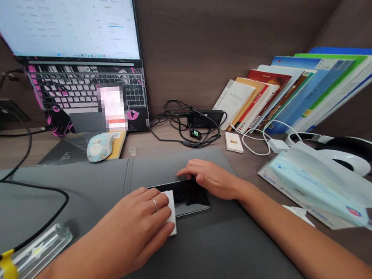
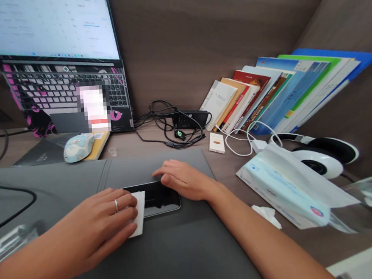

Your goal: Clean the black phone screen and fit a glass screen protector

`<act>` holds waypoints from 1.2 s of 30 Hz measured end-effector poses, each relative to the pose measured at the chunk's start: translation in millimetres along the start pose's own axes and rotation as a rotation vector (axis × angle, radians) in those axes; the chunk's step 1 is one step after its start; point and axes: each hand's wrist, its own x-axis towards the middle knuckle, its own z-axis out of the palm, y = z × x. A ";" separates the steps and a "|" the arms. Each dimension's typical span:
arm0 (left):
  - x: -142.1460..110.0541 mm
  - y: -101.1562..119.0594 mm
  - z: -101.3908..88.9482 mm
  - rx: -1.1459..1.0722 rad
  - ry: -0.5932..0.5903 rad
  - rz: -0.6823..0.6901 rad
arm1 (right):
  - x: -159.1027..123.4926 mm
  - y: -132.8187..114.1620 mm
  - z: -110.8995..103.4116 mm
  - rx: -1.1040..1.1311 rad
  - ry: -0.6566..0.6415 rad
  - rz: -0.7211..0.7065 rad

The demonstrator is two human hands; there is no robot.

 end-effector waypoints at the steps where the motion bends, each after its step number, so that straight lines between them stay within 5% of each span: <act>1: 0.1 -0.4 0.3 0.010 -0.003 -0.010 | 0.1 0.0 -0.1 0.000 -0.001 0.001; 36: 3.3 4.5 9.8 0.141 0.041 -0.021 | 2.5 -0.9 3.8 -0.023 0.006 0.018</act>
